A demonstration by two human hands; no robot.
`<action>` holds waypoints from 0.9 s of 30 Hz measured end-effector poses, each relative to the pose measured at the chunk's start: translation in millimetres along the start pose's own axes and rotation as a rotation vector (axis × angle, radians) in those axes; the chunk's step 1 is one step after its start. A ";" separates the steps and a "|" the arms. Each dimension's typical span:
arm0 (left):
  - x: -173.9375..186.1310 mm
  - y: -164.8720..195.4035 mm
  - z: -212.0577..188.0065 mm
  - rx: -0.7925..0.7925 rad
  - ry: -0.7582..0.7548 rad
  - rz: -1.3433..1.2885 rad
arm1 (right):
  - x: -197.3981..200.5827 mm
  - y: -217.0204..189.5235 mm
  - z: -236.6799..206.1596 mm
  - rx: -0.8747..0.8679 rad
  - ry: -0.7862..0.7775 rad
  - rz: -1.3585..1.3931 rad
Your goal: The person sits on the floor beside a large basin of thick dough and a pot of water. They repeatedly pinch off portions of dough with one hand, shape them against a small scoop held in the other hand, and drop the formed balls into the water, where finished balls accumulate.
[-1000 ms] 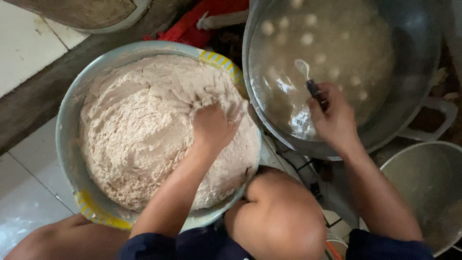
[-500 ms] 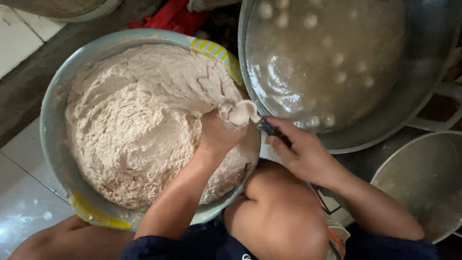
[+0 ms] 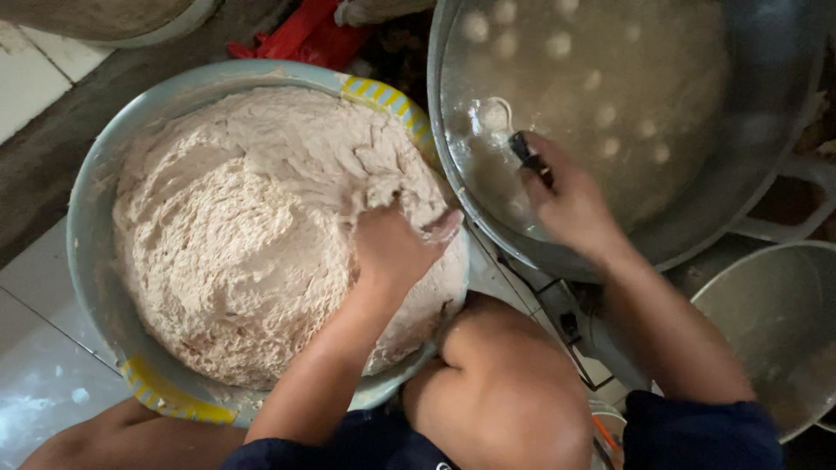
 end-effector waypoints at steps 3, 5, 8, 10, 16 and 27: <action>-2.3 -2.9 -1.9 -0.001 0.093 -0.223 | 7.8 7.7 13.2 0.016 0.034 -0.031; -3.0 -3.8 -2.8 0.000 0.137 -0.387 | 11.9 5.2 10.1 -0.058 0.092 -0.041; -2.1 -3.6 -4.1 -0.048 0.251 -0.589 | 10.6 -9.3 -14.7 -0.208 -0.075 0.038; -2.5 -2.7 -5.1 -0.099 0.306 -0.634 | 1.7 -26.2 -33.7 -0.220 -0.198 0.179; -10.7 -1.2 -6.3 -0.169 0.210 -0.528 | -17.2 -65.3 -68.6 0.125 -0.249 0.123; 14.9 0.0 1.2 0.018 -0.184 -0.229 | -10.4 -0.7 -32.3 -0.259 -0.169 0.531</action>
Point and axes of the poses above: each hand's wrist, its own z-axis towards the middle knuckle, its own x-axis out of the back of the hand, y = z × x, the point moved 2 cm from there along z, towards the middle knuckle, and after that the axes turned 1 degree about x, right-handed, at the moved point
